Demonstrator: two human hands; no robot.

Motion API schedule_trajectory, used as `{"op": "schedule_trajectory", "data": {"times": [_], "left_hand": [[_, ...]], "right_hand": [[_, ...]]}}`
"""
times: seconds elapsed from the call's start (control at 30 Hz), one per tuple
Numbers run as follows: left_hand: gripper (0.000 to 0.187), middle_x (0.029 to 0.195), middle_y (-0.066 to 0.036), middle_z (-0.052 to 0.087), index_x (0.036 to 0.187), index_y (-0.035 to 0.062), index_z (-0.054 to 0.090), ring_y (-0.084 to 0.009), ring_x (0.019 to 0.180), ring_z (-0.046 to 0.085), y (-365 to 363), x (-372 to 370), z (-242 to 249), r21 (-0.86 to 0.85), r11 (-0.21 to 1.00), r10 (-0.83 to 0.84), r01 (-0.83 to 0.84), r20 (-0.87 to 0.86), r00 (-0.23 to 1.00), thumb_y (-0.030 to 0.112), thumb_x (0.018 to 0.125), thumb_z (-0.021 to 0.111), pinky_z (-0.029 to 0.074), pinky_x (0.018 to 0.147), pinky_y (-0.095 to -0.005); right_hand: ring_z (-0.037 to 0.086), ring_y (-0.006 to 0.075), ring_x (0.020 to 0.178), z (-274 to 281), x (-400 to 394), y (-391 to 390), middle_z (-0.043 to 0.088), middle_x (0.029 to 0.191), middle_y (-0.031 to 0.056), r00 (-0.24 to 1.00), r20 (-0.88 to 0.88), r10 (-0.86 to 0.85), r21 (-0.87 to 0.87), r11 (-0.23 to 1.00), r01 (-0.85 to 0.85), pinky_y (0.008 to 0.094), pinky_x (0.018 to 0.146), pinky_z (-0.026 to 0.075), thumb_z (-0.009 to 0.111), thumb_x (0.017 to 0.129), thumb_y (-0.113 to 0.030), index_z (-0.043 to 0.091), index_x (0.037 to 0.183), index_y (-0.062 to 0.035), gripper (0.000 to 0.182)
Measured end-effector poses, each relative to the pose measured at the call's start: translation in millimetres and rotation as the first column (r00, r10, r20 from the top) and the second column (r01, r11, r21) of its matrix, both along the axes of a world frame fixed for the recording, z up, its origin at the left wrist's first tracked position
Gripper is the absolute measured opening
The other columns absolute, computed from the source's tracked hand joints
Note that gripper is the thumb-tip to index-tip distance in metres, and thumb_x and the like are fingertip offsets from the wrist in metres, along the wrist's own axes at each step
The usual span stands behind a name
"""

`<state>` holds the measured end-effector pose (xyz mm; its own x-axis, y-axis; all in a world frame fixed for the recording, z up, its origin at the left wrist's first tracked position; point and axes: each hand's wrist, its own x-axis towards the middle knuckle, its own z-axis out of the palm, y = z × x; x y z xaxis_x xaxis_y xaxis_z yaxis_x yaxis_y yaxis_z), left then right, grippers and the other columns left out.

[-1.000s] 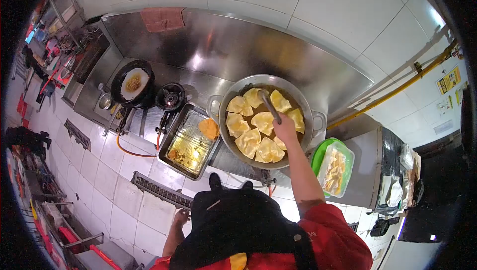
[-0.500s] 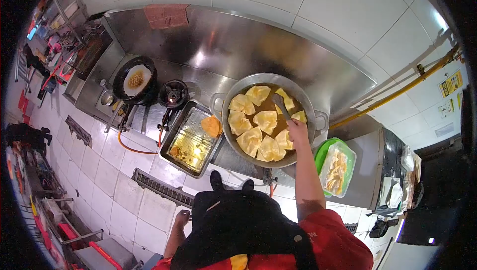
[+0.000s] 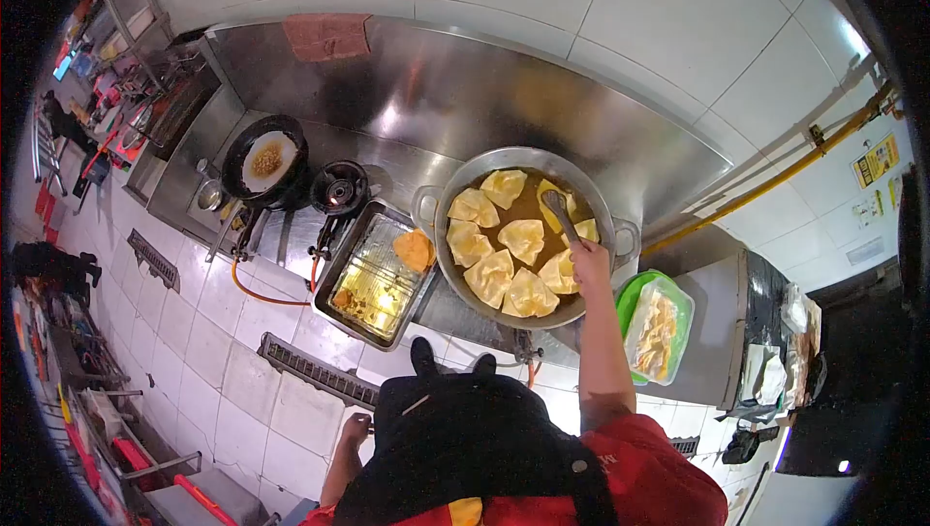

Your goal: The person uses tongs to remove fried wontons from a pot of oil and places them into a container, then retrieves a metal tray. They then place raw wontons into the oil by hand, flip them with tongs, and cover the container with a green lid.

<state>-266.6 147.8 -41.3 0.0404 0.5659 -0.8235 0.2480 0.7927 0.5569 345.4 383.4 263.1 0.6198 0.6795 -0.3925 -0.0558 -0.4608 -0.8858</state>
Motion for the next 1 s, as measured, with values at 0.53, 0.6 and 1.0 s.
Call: {"op": "schedule_trajectory", "data": {"times": [0.53,0.6,1.0], "left_hand": [[0.033,0.097,-0.019,0.065,0.118,-0.0085,0.052,-0.0234,0.079,0.069,37.5,13.9,46.9,0.032,0.998,0.054,-0.051,-0.073,0.996,0.013,0.094,0.057,0.057,0.059,-0.0320],[0.033,0.097,-0.019,0.065,0.117,-0.0081,0.053,-0.0228,0.079,0.069,35.3,12.9,45.8,0.031,0.999,0.028,-0.025,-0.092,0.995,0.014,0.093,0.057,0.057,0.059,-0.0316],[0.029,0.096,-0.017,0.066,0.115,-0.0031,0.054,-0.0232,0.074,0.068,35.4,20.8,57.6,-0.104,0.991,-0.096,0.085,-0.108,0.990,0.016,0.093,0.059,0.055,0.059,-0.0338]], "right_hand": [[0.028,0.0050,0.038,-37.4,18.0,51.1,0.050,0.066,0.0015,0.586,-0.807,0.072,0.092,0.996,0.005,0.0195,0.034,0.022,0.061,0.088,-0.012,0.049,0.087,-0.0118,0.013],[0.027,0.0048,0.037,-32.4,14.2,49.6,0.050,0.066,0.0010,0.641,-0.766,0.045,0.078,0.997,0.023,0.0184,0.034,0.021,0.058,0.090,-0.011,0.048,0.087,-0.0117,0.011],[0.065,0.0385,0.075,2.2,-56.8,17.5,0.066,0.079,0.0211,0.345,0.821,0.455,-0.352,0.879,-0.322,0.0465,0.069,0.052,0.053,0.087,-0.018,0.059,0.122,-0.0034,0.039]]}}
